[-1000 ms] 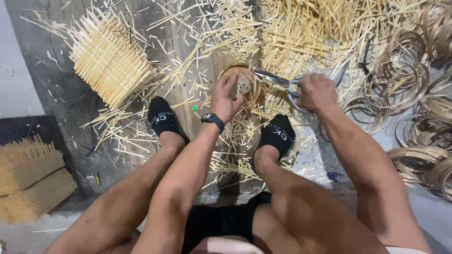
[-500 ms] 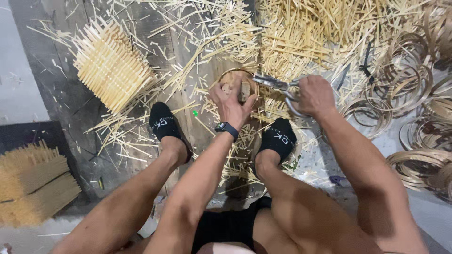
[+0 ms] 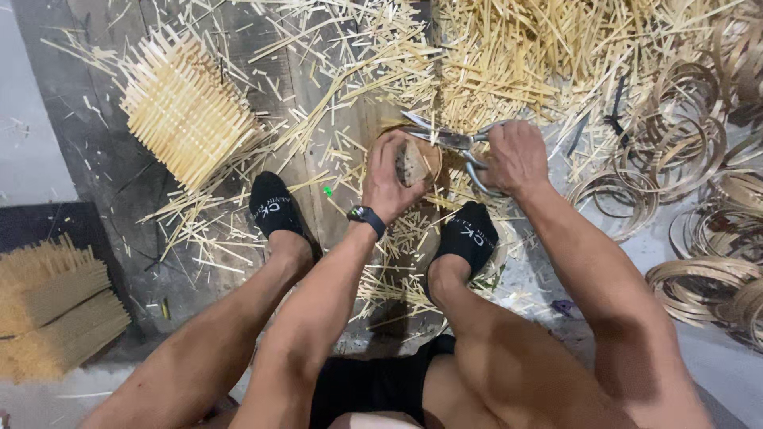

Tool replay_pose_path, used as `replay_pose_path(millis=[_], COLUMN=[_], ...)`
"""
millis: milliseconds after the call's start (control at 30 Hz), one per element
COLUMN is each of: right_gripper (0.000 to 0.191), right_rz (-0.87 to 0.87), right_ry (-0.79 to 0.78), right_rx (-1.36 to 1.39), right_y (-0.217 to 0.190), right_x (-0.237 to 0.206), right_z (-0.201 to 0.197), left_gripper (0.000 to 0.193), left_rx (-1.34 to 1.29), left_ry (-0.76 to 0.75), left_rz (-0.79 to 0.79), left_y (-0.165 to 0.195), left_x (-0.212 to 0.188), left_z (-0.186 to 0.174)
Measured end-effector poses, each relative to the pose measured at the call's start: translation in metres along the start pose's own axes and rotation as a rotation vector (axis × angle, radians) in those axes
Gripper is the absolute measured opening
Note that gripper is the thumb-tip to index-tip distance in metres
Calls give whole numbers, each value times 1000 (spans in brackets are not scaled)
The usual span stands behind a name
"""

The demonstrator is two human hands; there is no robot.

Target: The person sits on the floor assembling square mats from bamboo skewers, fitting a bamboo ring around the skewer bundle, and trimming excess skewer ends with scissors. They work over a round wooden bowl form, pressing the ring into place, cutting protruding sticks, and setting finished mats aside with completed bamboo bowls nearby.

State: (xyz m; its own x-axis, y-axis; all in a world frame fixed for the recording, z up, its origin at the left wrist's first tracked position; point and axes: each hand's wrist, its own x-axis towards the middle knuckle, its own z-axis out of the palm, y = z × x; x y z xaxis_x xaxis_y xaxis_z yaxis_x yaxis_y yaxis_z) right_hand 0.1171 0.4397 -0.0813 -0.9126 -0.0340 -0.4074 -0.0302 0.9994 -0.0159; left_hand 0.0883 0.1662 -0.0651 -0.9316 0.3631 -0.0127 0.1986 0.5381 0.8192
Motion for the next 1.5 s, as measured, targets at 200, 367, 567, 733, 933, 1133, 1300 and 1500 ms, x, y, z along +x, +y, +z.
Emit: replay_pose_path(millis=[200, 367, 567, 733, 933, 1133, 1300, 1500], right_gripper=[35, 53, 31, 41, 48, 53, 32, 43], right_rz=[-24, -43, 53, -65, 6, -49, -19, 62], right_ry=[125, 49, -172, 102, -55, 56, 71, -94], right_rx=[89, -13, 32, 48, 37, 79, -64, 201], right_y=[12, 1, -1, 6, -12, 0, -19, -4], right_x=[-4, 1, 5, -2, 9, -3, 9, 4], right_z=[5, -1, -4, 0, -8, -7, 11, 5], left_gripper=[89, 87, 90, 90, 79, 71, 67, 65], left_rx=[139, 219, 64, 90, 111, 204, 247, 147], left_ry=[-50, 39, -69, 25, -87, -3, -91, 161], left_rz=[-159, -20, -183, -163, -26, -31, 76, -249], left_y=[5, 17, 25, 21, 6, -3, -5, 11], left_x=[-5, -6, -3, -5, -8, -7, -8, -11], left_z=[-4, 4, -9, -4, -8, -1, -7, -4])
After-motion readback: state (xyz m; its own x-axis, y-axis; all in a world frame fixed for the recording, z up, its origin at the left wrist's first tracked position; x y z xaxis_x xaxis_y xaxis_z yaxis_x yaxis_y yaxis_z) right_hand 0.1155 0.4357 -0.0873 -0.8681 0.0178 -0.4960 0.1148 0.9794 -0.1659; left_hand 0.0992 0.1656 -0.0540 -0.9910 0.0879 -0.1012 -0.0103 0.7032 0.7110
